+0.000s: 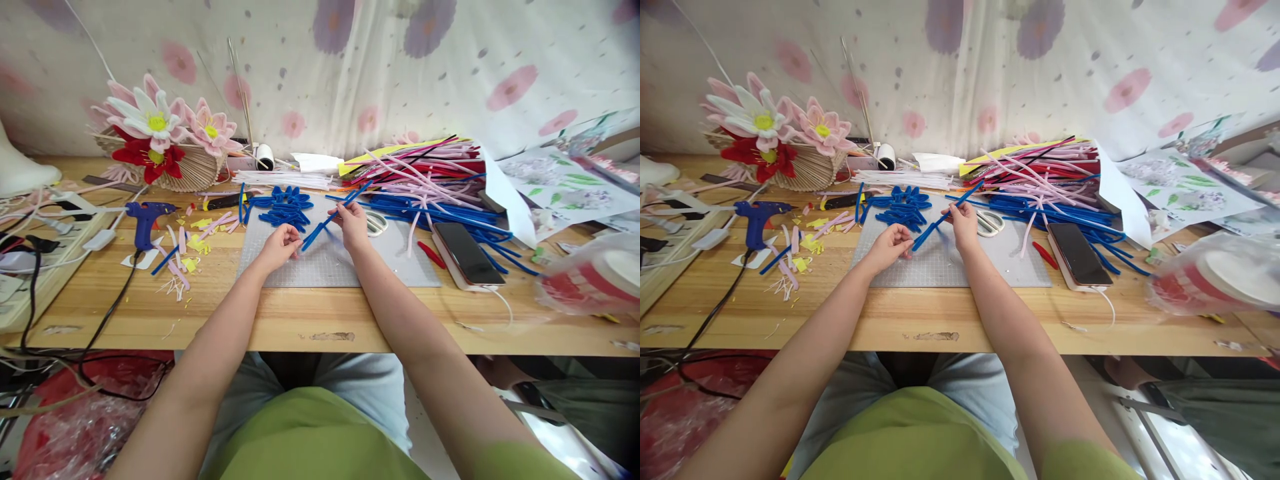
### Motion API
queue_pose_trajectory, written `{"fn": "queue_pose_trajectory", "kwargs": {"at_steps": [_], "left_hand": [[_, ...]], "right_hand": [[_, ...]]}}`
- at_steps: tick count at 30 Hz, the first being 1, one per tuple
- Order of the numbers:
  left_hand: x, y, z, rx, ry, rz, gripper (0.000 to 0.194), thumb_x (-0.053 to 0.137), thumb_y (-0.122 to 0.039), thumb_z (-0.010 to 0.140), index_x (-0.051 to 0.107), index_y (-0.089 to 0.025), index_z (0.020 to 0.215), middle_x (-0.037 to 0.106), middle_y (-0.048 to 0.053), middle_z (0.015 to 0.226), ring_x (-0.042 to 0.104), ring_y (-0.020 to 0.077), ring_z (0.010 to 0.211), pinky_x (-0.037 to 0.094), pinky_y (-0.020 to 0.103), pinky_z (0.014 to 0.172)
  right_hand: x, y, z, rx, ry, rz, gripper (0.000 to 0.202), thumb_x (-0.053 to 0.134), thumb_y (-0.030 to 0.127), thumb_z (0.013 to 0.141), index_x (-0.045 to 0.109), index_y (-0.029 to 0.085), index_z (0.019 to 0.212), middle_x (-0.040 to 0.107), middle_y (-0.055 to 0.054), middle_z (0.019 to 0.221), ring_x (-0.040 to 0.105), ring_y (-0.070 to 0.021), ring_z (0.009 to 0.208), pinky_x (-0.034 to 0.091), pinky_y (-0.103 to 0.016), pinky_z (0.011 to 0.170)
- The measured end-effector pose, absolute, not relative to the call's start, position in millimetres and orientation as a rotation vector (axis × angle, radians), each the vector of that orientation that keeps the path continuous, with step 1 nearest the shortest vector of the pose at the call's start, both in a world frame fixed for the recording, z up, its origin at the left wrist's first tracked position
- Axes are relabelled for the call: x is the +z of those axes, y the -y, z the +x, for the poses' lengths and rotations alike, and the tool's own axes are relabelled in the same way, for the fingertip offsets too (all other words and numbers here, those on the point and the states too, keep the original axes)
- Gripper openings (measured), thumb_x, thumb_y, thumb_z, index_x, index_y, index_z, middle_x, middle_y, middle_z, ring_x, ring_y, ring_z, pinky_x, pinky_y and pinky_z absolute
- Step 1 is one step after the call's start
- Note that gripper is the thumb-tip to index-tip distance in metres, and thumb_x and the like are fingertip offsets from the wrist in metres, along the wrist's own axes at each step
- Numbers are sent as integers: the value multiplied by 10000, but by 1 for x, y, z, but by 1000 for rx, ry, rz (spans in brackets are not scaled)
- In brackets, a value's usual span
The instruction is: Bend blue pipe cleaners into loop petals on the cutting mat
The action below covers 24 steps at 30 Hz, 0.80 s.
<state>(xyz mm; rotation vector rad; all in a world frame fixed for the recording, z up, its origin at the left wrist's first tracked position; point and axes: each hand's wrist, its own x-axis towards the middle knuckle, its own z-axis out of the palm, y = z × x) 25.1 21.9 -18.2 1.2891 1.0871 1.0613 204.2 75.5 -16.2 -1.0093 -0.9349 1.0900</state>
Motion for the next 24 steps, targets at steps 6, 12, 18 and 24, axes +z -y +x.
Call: {"fn": "queue_pose_trajectory", "kwargs": {"at_steps": [6,12,18,24], "left_hand": [[-4,-15,21,930,-1079,1269,307,657,-290,676,545,-166,934,582,-9,671,598,138,646,491,245,521],[-7,-15,26,935,-1180,1286,280,721,-310,600,622,-146,804,626,14,705,578,123,612,443,212,496],[-11,-21,25,1192,-1202,1091,227,706,-307,594,618,-156,738,632,-2,650,604,131,585,451,225,532],[-8,-23,22,1267,-1247,900,232,716,-291,579,610,-155,733,627,-6,634,564,106,522,440,219,505]], "right_hand": [[-16,-64,192,1221,1161,-926,253,631,383,697,493,195,795,599,29,658,608,-107,669,514,-275,670],[-11,-52,167,1287,1335,-845,312,606,462,705,485,205,834,610,9,732,610,-134,769,509,-293,701],[-11,-49,168,1062,1427,-938,533,678,432,635,429,236,1063,564,-48,1077,581,-152,913,490,-309,755],[-14,-40,164,899,1920,-1233,216,579,397,727,547,183,738,557,21,630,495,-110,597,393,-259,621]]}}
